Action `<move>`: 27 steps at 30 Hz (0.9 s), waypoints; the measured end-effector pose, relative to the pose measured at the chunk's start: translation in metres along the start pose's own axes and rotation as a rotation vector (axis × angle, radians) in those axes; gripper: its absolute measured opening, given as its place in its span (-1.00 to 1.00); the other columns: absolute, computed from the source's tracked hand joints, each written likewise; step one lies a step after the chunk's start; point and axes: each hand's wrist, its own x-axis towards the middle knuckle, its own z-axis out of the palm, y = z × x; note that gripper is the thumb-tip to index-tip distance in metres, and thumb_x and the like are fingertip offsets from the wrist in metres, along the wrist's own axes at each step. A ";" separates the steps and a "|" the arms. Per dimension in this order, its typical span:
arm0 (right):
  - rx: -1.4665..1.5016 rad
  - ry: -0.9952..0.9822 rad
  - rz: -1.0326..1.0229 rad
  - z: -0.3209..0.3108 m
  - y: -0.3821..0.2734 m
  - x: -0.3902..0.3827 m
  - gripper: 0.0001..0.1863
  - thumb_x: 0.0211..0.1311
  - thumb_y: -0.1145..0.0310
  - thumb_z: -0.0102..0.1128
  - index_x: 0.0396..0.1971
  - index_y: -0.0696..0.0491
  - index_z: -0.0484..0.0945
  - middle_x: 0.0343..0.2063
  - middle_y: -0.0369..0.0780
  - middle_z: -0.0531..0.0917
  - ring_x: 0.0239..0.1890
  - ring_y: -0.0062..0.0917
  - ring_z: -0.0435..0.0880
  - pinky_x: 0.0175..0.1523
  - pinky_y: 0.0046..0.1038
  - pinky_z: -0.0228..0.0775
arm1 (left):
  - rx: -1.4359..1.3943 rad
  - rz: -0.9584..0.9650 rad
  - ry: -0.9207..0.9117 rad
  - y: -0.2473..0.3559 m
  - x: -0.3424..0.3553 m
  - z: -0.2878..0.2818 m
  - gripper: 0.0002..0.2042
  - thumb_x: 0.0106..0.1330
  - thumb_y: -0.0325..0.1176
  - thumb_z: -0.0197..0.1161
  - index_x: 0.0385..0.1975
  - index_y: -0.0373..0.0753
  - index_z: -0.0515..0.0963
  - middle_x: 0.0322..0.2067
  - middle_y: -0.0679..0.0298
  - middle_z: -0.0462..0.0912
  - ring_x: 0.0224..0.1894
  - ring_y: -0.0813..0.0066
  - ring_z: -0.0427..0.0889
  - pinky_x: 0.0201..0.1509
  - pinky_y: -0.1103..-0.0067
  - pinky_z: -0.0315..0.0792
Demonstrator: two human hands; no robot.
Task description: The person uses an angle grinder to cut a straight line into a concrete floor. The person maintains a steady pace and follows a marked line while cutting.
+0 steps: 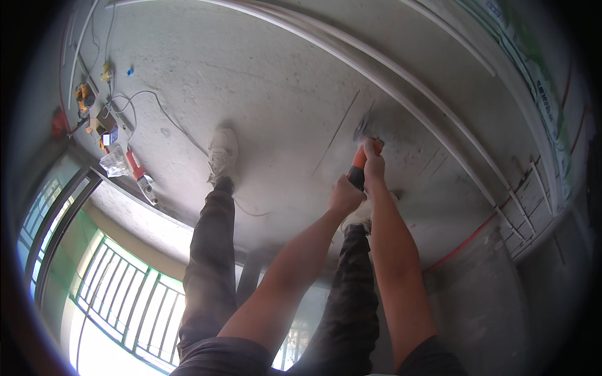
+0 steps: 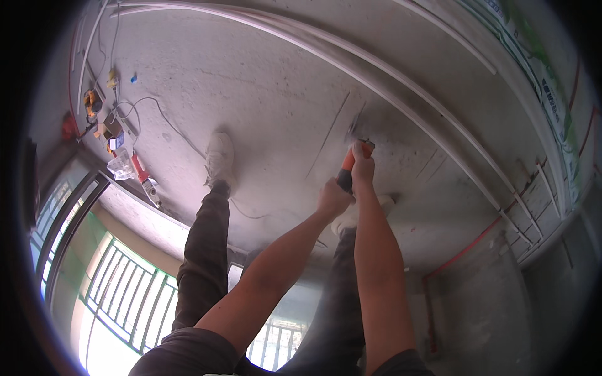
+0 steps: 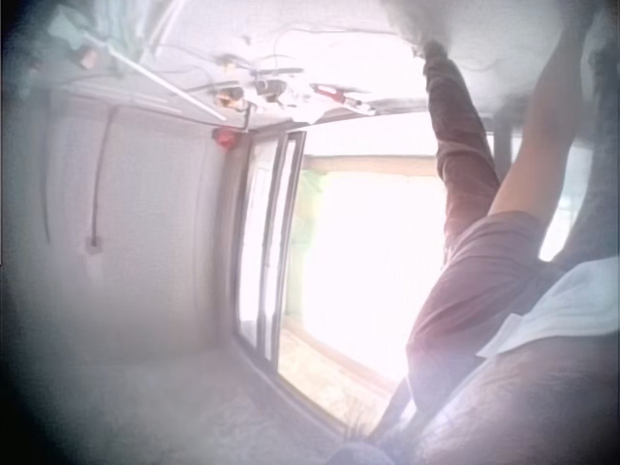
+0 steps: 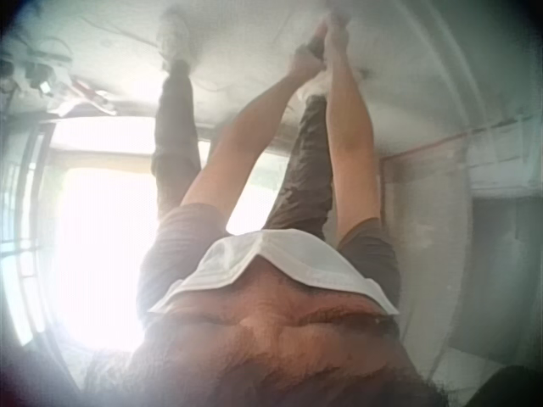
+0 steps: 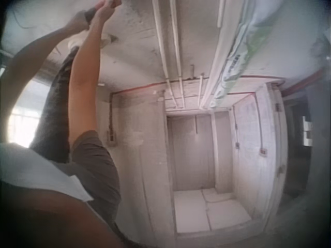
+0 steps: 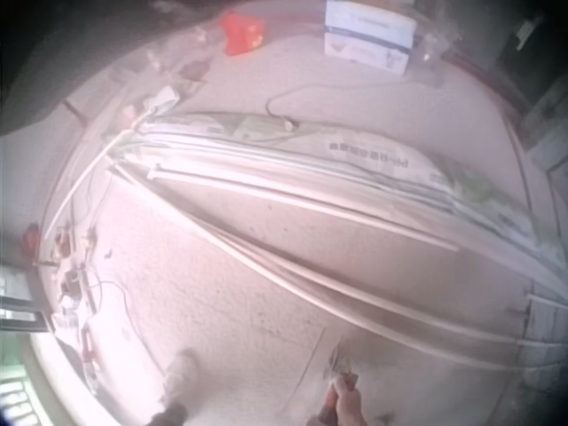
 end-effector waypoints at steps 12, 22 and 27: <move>0.050 -0.023 -0.057 -0.002 0.007 0.021 -0.35 0.36 -0.22 0.41 0.04 0.11 0.59 -0.22 -0.30 0.63 -0.30 -0.53 0.61 -0.15 -0.36 0.52 | 0.001 -0.034 -0.008 0.012 -0.001 -0.003 -0.31 -0.07 -0.26 0.58 0.14 -0.32 0.53 -0.01 -0.10 0.76 0.13 -0.15 0.72 0.18 0.13 0.58; 0.069 -0.038 -0.124 -0.011 0.011 0.042 -0.45 0.45 -0.15 0.35 0.01 0.09 0.60 -0.21 -0.32 0.64 -0.30 -0.55 0.61 -0.14 -0.36 0.55 | -0.012 -0.039 -0.035 0.024 -0.001 -0.003 -0.31 -0.07 -0.27 0.57 0.14 -0.32 0.53 -0.02 -0.10 0.76 0.12 -0.12 0.74 0.17 0.15 0.59; 0.088 -0.076 -0.111 -0.004 0.001 0.034 -0.44 0.46 -0.15 0.34 0.00 0.10 0.60 -0.22 -0.32 0.64 -0.31 -0.52 0.62 -0.15 -0.34 0.56 | -0.014 -0.028 -0.037 0.015 0.012 0.002 -0.32 -0.07 -0.28 0.57 0.13 -0.33 0.53 -0.03 -0.10 0.76 0.11 -0.12 0.74 0.17 0.15 0.59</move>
